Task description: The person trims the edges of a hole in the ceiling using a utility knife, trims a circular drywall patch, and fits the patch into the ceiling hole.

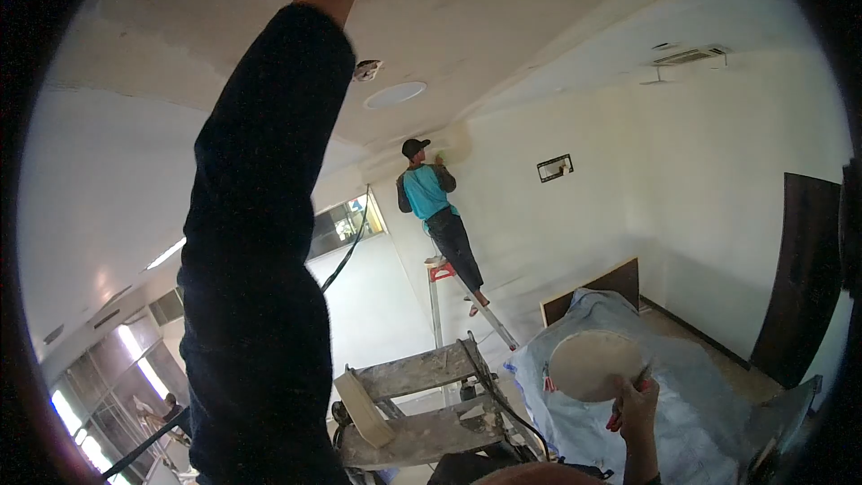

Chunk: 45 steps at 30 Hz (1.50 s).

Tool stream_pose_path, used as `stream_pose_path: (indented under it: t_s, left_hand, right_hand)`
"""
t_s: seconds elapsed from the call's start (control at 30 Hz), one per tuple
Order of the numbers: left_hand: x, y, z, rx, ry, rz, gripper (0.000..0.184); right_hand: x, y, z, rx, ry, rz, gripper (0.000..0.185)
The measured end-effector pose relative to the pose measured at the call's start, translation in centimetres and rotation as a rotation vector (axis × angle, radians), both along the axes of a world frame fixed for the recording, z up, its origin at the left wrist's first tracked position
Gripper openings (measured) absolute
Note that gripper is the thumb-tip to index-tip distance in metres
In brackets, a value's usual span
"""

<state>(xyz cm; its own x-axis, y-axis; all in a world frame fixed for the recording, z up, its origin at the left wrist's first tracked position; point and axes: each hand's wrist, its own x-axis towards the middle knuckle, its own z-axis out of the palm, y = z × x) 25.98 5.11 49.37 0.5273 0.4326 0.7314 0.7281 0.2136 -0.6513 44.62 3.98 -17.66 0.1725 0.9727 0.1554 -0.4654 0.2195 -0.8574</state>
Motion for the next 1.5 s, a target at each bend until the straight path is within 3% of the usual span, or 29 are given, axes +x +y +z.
stream_pose_path:
  t_s: [0.27,0.7,0.8,0.93,1.0,1.1,1.2,1.5]
  left_hand:
    - [-0.3,0.6,0.1,0.026,-0.033,-0.066,0.030]
    - [-0.7,0.2,1.5,0.074,-0.088,-0.136,0.030]
    - [-0.2,0.4,1.5,0.085,-0.070,-0.140,0.030]
    - [1.3,0.9,0.4,0.096,-0.048,-0.158,0.030]
    - [1.3,0.6,0.0,0.096,-0.051,-0.146,0.030]
    - [0.5,-0.6,0.1,0.099,-0.057,-0.144,0.030]
    - [-0.2,-1.6,0.4,0.092,-0.053,-0.132,0.029]
    - [-0.5,-1.5,0.3,0.057,-0.046,-0.056,0.029]
  right_hand:
    - [-0.3,-0.7,-1.3,0.008,-0.072,0.069,0.028]
    - [1.0,-3.4,-1.4,-0.094,-0.147,-0.183,0.015]
    - [0.9,-3.4,-1.4,-0.102,-0.093,-0.147,0.015]
    - [-0.3,-1.7,-2.7,0.024,-0.122,-0.219,0.019]
    - [-0.9,-3.2,-0.6,-0.066,-0.198,-0.167,0.025]
    - [-1.0,-1.3,-3.5,0.007,-0.221,-0.145,0.024]
    - [-1.6,-2.5,-1.0,-0.092,-0.258,-0.087,0.027]
    - [-3.3,-0.2,-1.0,-0.074,-0.140,0.094,0.015]
